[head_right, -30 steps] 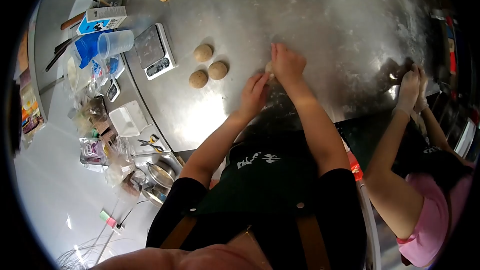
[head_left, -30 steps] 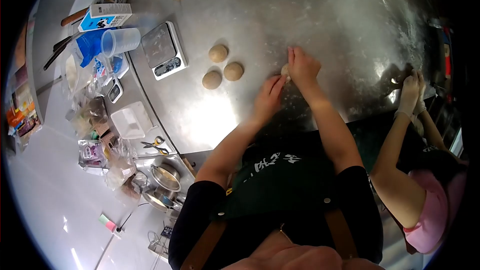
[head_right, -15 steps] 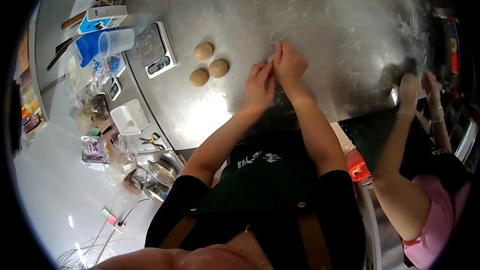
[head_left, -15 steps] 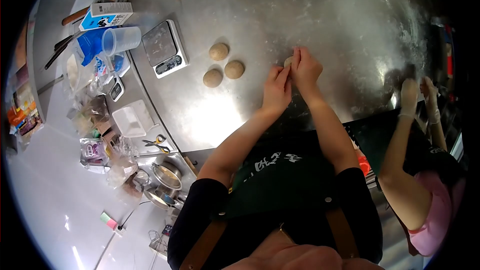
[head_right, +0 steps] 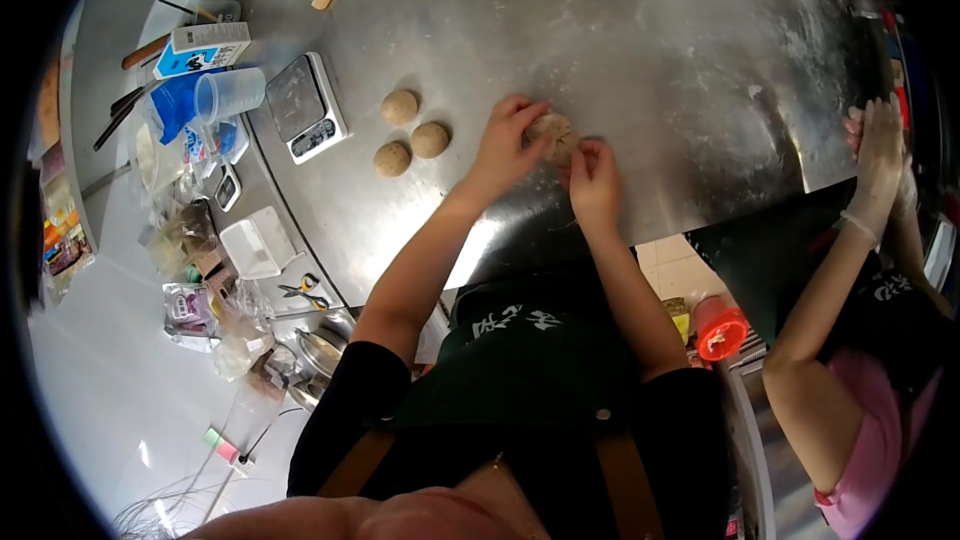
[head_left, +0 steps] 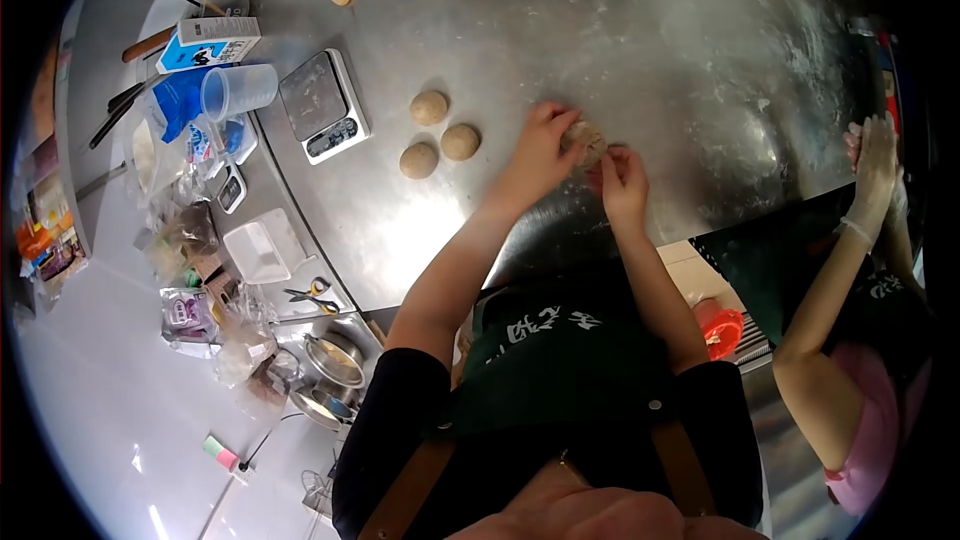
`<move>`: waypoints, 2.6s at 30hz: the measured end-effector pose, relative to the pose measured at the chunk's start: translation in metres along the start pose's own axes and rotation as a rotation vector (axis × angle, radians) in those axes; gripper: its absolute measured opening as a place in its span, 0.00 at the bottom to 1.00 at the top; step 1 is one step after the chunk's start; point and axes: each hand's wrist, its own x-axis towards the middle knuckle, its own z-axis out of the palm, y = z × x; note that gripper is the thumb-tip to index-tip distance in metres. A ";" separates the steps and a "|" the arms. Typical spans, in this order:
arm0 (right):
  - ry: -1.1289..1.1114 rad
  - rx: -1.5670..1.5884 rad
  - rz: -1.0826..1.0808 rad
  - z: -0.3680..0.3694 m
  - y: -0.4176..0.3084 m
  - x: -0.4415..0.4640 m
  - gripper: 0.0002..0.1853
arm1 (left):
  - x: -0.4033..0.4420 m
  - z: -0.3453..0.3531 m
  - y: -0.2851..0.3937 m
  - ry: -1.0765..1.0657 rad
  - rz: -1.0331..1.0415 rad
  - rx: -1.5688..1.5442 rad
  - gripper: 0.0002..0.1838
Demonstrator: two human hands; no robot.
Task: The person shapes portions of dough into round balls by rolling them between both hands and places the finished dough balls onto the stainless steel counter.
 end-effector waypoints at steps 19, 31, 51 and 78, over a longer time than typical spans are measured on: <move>-0.010 -0.190 -0.340 -0.010 -0.026 0.028 0.07 | 0.007 0.004 0.006 -0.068 0.066 -0.059 0.31; 0.208 -0.645 -0.547 0.013 -0.058 0.054 0.09 | 0.000 0.010 0.017 -0.037 0.095 0.099 0.19; 0.242 -0.782 -0.712 0.035 -0.036 0.043 0.07 | -0.055 0.029 0.007 0.203 0.202 0.024 0.30; 0.174 -0.827 -0.673 0.022 -0.051 0.022 0.10 | -0.048 0.039 0.027 0.214 -0.257 -0.279 0.22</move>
